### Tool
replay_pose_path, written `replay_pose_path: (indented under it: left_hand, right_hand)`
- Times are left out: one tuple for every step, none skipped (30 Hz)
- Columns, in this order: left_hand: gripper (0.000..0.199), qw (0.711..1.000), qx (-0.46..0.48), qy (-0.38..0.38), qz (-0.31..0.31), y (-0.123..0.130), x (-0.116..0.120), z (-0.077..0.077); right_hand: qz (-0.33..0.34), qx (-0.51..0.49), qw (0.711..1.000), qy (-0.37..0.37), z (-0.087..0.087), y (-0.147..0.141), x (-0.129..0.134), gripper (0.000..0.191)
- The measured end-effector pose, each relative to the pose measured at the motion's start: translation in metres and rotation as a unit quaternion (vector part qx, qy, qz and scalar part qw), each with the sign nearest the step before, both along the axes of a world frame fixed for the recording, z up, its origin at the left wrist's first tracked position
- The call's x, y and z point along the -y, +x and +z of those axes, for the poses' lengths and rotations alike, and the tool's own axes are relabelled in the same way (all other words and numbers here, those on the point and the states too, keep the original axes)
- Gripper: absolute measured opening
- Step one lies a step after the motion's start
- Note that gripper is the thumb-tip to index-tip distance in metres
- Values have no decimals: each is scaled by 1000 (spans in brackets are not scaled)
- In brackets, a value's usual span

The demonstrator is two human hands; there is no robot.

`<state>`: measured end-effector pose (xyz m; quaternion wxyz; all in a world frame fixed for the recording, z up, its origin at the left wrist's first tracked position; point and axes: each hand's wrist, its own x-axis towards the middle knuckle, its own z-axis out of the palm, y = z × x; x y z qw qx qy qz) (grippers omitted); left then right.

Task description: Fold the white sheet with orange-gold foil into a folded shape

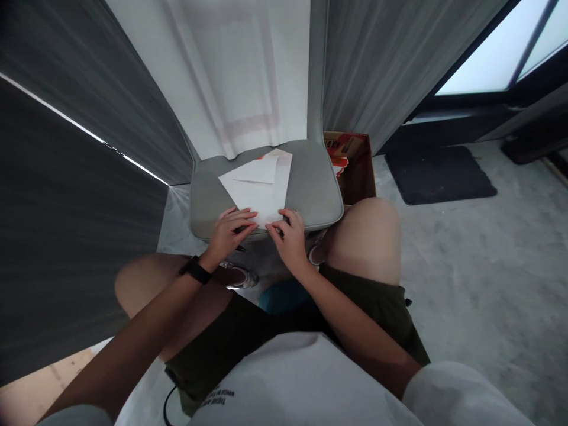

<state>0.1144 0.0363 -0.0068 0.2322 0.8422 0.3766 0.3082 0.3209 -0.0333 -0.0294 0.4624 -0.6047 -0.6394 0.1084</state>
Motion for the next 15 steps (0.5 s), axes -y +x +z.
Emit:
replay_pose_path:
  left_hand:
    - [13,1000,-6,-10,2,1,0,3]
    - [12,1000,-12,-18,4,2,0,5]
    - [12,1000,-17,-22,9,3,1,8]
    - [13,999,-19,-23,14,5,1,10]
    - [14,999,-21,-21,21,6,2,11]
    - [14,999,-24,-19,29,8,3,13]
    - [15,999,-27,-18,36,9,4,14]
    - [16,999,-30,-16,41,10,5,14]
    - [17,999,-32,-13,41,10,5,14]
    - [17,999,-32,-11,36,9,5,15]
    - [17,999,-33,-11,28,7,5,14]
    - [17,999,-34,-11,16,5,4,14]
    - [16,999,-37,-13,1,2,3,14]
    - [14,999,-41,-17,-14,-1,1,14]
    - [12,998,-47,-23,-30,-4,-1,14]
  right_hand:
    - [-10,6,1000,2,1,-1,1,25]
    - [-19,13,1000,5,1,-2,1,27]
    - [-27,21,999,6,2,-2,1,28]
    - [-36,30,999,6,3,-2,1,30]
    - [-44,40,998,4,3,-2,1,31]
    - [-53,49,997,1,4,-3,0,31]
    - [-58,57,997,-3,5,-2,0,31]
    - [-59,61,996,-5,5,-2,0,30]
    - [-55,63,996,-5,5,-1,0,29]
    - [-48,62,997,-3,5,0,0,28]
    - [-37,60,998,-1,5,2,1,27]
    - [-24,59,998,-1,4,4,2,25]
    - [-9,61,998,-3,4,7,3,24]
    - [9,65,998,-7,3,10,4,22]
    - [30,70,997,-11,2,13,6,19]
